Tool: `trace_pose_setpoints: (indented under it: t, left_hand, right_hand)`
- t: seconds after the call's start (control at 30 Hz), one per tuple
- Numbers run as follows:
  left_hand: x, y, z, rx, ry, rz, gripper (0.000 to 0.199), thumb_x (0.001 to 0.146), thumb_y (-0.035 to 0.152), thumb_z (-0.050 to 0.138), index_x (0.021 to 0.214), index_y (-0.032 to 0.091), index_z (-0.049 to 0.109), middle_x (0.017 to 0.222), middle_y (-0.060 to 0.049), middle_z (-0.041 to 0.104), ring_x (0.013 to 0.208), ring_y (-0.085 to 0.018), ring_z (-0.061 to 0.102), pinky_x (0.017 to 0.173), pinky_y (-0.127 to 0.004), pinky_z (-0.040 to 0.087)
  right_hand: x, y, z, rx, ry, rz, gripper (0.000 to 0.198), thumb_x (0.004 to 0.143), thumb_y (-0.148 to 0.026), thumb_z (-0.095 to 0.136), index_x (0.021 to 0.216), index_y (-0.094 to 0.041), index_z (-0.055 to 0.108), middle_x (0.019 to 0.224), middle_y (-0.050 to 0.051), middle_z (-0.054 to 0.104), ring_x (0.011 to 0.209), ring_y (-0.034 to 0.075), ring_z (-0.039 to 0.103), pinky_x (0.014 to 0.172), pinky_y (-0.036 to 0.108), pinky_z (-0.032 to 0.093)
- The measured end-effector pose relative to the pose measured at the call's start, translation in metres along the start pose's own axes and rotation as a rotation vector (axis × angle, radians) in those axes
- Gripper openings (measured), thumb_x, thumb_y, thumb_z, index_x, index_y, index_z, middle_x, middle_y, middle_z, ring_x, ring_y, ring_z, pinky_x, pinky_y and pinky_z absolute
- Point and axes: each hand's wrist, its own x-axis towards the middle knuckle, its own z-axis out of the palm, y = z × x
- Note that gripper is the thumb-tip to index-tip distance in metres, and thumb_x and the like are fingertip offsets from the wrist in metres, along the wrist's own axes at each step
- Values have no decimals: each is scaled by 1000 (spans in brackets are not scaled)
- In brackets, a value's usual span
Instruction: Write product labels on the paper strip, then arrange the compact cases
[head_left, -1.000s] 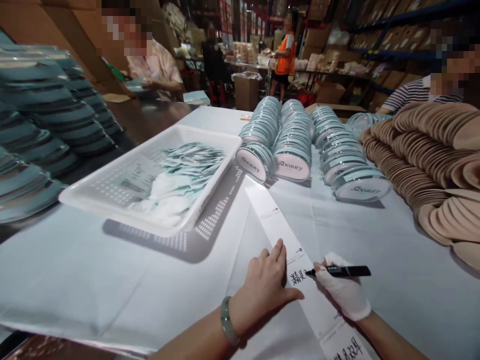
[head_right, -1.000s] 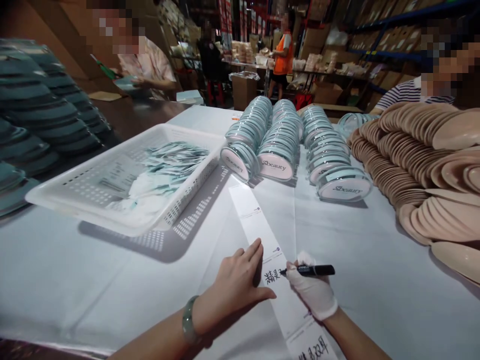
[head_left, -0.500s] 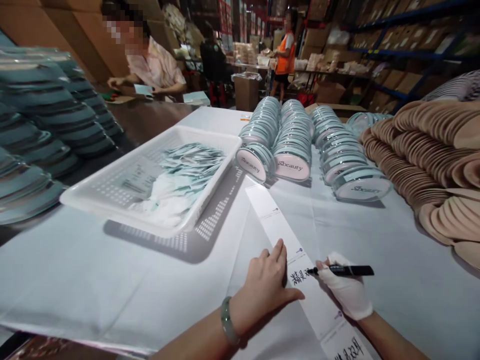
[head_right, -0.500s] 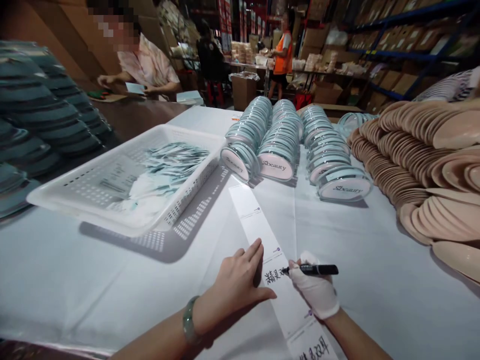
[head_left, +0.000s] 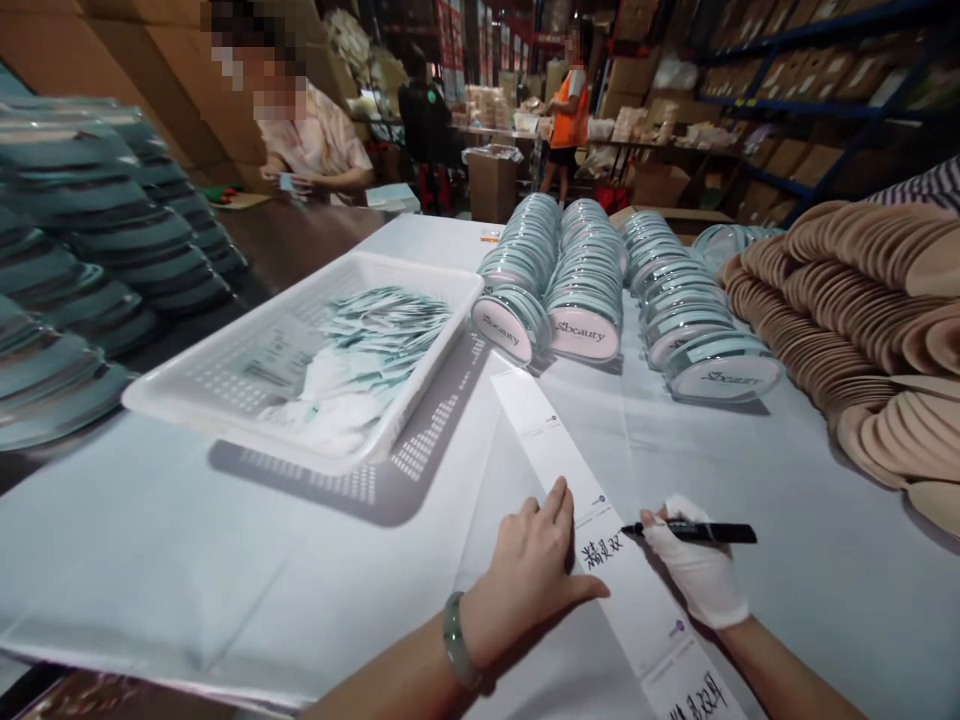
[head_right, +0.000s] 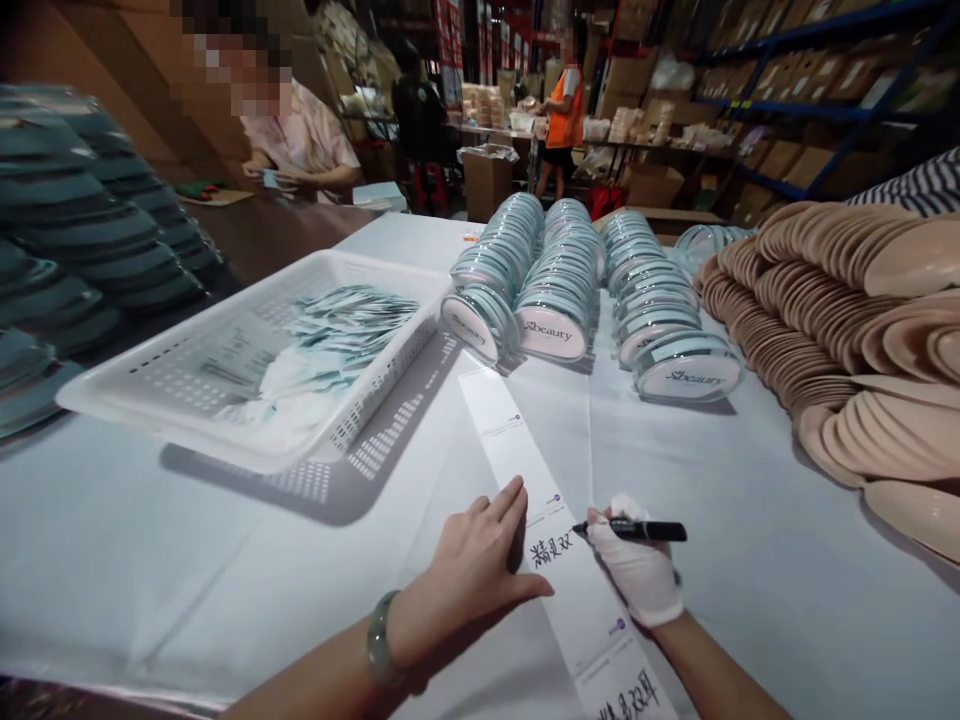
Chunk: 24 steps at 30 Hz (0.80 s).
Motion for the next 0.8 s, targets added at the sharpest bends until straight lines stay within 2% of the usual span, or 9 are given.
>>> trace_pose_setpoints:
  t: [0.17,0.4,0.53,0.67,0.8]
  left_hand:
    - [0,1,0,5,-11,-2,115,69,75,77,155,9,40,166,-13,35,115,-39,63,88,-51,61]
    - [-1,0,0,-4,-5,0,114,70,74,77,155,8,40,165,-15,36,115,-39,63,90,-51,60]
    - [0,0,0,-5,-14,-11,115,70,75,76,156,10,37,166,-14,34,117,-39,62,90,-50,60]
    - [0,1,1,-4,-30,-16,112,71,75,75,157,13,38,166,-15,33,120,-39,61,91,-50,59]
    - [0,2,-1,-7,-34,-18,111,71,75,75,156,13,38,167,-14,33,120,-40,61,92,-50,59]
  right_hand:
    - [1,14,-3,-5,-64,17,40,65,-49,76,57,-24,46,54,-3,51,53,14,50,56,28,46]
    - [3,23,-5,-11,-61,19,37,67,-48,75,59,-24,48,56,-4,52,55,15,51,57,27,46]
    - [3,14,-5,-8,-27,47,37,64,-48,74,57,-24,47,54,-4,51,54,14,50,55,26,47]
    - [0,0,-4,21,-92,78,42,64,-53,75,56,-24,45,54,-4,50,53,13,49,54,26,47]
    - [-1,-1,-5,20,-85,84,41,64,-51,75,57,-24,44,54,-4,49,52,13,49,55,26,47]
